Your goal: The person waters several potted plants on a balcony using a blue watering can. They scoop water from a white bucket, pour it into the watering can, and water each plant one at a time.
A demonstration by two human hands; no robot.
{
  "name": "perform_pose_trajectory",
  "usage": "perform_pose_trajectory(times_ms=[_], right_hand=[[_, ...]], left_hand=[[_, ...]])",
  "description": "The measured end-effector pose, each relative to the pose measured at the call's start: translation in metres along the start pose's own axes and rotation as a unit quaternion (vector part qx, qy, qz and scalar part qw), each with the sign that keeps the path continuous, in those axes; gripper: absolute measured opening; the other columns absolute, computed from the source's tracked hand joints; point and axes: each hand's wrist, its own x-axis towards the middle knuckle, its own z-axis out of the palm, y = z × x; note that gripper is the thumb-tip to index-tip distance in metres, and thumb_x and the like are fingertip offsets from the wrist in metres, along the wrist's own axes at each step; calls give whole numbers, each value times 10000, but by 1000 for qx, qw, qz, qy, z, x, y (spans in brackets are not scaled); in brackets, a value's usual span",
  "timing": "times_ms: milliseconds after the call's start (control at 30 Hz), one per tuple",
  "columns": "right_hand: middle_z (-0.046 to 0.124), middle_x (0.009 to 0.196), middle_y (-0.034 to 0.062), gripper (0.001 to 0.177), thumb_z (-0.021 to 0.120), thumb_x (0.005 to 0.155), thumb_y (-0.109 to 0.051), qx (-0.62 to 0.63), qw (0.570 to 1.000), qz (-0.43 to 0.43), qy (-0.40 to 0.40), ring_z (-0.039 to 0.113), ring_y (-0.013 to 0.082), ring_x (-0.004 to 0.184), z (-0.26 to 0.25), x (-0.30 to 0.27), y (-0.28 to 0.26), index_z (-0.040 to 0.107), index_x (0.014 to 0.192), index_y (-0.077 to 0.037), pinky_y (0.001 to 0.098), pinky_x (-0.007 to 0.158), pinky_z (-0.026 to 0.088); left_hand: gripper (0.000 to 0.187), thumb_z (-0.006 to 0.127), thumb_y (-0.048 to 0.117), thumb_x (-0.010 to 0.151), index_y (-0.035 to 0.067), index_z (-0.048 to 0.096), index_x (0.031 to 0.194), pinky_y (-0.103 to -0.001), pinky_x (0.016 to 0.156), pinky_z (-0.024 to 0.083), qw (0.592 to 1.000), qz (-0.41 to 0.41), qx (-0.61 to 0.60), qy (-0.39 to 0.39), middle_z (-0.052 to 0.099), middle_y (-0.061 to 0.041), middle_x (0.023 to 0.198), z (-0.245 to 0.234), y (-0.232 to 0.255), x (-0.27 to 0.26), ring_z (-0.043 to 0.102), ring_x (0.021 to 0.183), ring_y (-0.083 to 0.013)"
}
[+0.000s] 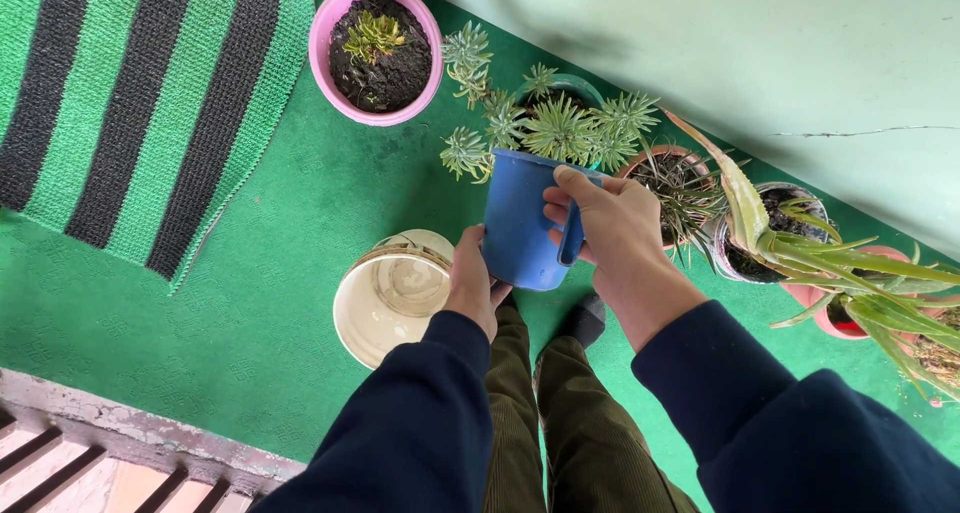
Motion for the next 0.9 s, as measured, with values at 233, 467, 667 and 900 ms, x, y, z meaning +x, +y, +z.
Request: perform_pose_trajectory(times_ms=[233,467,667,900], right_hand=[[786,937,144,511,789,883,-255,6,1000,9,-3,786,198,802,1,-4,-2,548,1238,23,411,723,665],[787,960,163,574,814,862,-253,18,1000,19,2,781,222,824,1,-2,-5,530,1268,35,436,743,652],[788,934,152,565,832,866,-263,23,1000,3,-4,773,199,794,-3,0,-6,518,1236,25,415,716,657],[785,907,145,519,851,857,-255,29,999,-43,-6,778,215,749,-14,2,-1,543,1188,0,412,679,671]], left_hand=[[790,549,527,904,107,412,1558,-458,1192,399,1000,-4,-12,-6,367,-153,1617,7,8,-24,373,1489,-352],[792,556,514,930,89,376,1575,-448,1211,384,999,-17,-35,-17,307,-179,1637,10,10,-25,308,1516,-369],[788,554,505,939,89,351,1576,-421,1212,388,999,-18,-42,-30,309,-166,1637,12,10,-26,335,1513,-333],[741,565,500,927,104,412,1535,-431,1183,422,998,0,-41,-40,385,-127,1597,11,-3,-14,418,1470,-308]])
